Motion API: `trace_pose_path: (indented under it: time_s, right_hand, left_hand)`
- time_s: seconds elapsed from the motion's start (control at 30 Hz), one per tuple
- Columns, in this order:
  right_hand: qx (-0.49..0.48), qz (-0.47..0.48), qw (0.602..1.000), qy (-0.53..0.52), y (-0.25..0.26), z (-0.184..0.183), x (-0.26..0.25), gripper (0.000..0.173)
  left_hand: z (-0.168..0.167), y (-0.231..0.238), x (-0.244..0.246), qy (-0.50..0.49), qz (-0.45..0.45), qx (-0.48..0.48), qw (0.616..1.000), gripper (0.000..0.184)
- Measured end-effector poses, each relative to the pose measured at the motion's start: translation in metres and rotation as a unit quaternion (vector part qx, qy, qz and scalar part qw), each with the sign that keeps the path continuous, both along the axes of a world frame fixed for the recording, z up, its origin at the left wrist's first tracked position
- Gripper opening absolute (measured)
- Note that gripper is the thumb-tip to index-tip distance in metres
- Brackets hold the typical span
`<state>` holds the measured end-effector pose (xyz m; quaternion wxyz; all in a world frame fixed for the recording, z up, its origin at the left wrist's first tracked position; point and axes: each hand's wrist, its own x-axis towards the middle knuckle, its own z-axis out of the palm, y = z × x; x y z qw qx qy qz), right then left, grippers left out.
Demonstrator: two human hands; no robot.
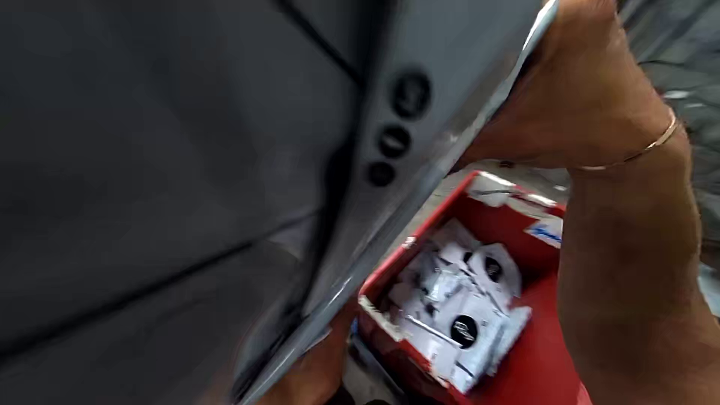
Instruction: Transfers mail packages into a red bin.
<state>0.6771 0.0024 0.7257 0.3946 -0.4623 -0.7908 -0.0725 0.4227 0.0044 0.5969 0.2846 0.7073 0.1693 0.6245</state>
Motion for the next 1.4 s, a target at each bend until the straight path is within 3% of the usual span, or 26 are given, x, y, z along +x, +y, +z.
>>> trace_pose_path:
  time_s: [0.1, 0.17, 0.23, 0.3, 0.4, 0.47, 0.53, 0.6, 0.7, 0.8, 1.0, 1.1, 1.23, 1.3, 1.4]
  right_hand:
    - [-0.035, -0.159, 0.986, -0.022, -0.087, -0.026, 0.079, 0.067]
    - [-0.132, -0.281, 0.948, -0.066, -0.130, -0.077, 0.128, 0.077]
    - [-0.247, -0.359, 0.893, -0.112, -0.175, -0.139, 0.161, 0.077]
    - [-0.315, -0.366, 0.873, -0.067, -0.229, -0.201, 0.171, 0.069]
    - [-0.401, -0.333, 0.847, 0.105, -0.300, -0.286, 0.158, 0.057]
    - [-0.386, -0.357, 0.845, 0.097, -0.329, -0.329, 0.153, 0.049]
    - [-0.312, -0.387, 0.864, 0.084, -0.338, -0.352, 0.160, 0.042]
    - [-0.325, -0.361, 0.867, 0.110, -0.326, -0.353, 0.174, 0.045]
    - [-0.417, -0.265, 0.853, 0.168, -0.280, -0.324, 0.180, 0.049]
    - [-0.446, -0.185, 0.868, 0.113, -0.205, -0.294, 0.173, 0.049]
    - [-0.435, -0.051, 0.899, -0.004, 0.018, -0.268, 0.094, 0.045]
    - [-0.444, 0.004, 0.894, -0.053, 0.132, -0.310, 0.034, 0.042]
    - [-0.622, 0.064, 0.774, -0.101, 0.262, -0.401, -0.057, 0.045]
    - [-0.686, 0.074, 0.716, -0.108, 0.310, -0.460, -0.092, 0.050]
    - [-0.702, 0.059, 0.696, -0.140, 0.379, -0.538, -0.139, 0.056]
  left_hand:
    - [-0.050, -0.032, 0.095, -0.006, -0.081, -0.079, 0.994, 0.035]
    - [-0.097, -0.054, 0.140, 0.093, -0.088, -0.183, 0.975, 0.056]
    - [-0.134, -0.067, 0.159, 0.215, -0.083, -0.280, 0.932, 0.082]
    - [-0.162, -0.068, 0.152, 0.254, -0.094, -0.301, 0.914, 0.099]
    - [-0.193, -0.066, 0.114, 0.260, -0.028, -0.220, 0.940, 0.074]
    - [-0.204, -0.068, 0.089, 0.224, -0.003, -0.181, 0.958, 0.053]
    - [-0.212, -0.072, 0.064, 0.218, 0.030, -0.183, 0.958, 0.046]
    - [-0.226, -0.077, 0.033, 0.234, 0.083, -0.218, 0.944, 0.047]
    - [-0.255, -0.074, -0.014, 0.263, 0.179, -0.295, 0.901, 0.051]
    - [-0.290, -0.065, -0.070, 0.247, 0.254, -0.370, 0.859, 0.055]
    - [-0.376, -0.040, -0.199, 0.136, 0.378, -0.575, 0.713, 0.079]
    - [-0.433, -0.030, -0.256, 0.117, 0.414, -0.640, 0.636, 0.098]
    - [-0.467, -0.002, -0.312, 0.071, 0.437, -0.738, 0.509, 0.107]
    - [-0.512, 0.009, -0.336, 0.057, 0.547, -0.682, 0.483, 0.104]
    - [-0.535, 0.064, -0.390, 0.002, 0.507, -0.736, 0.449, 0.103]
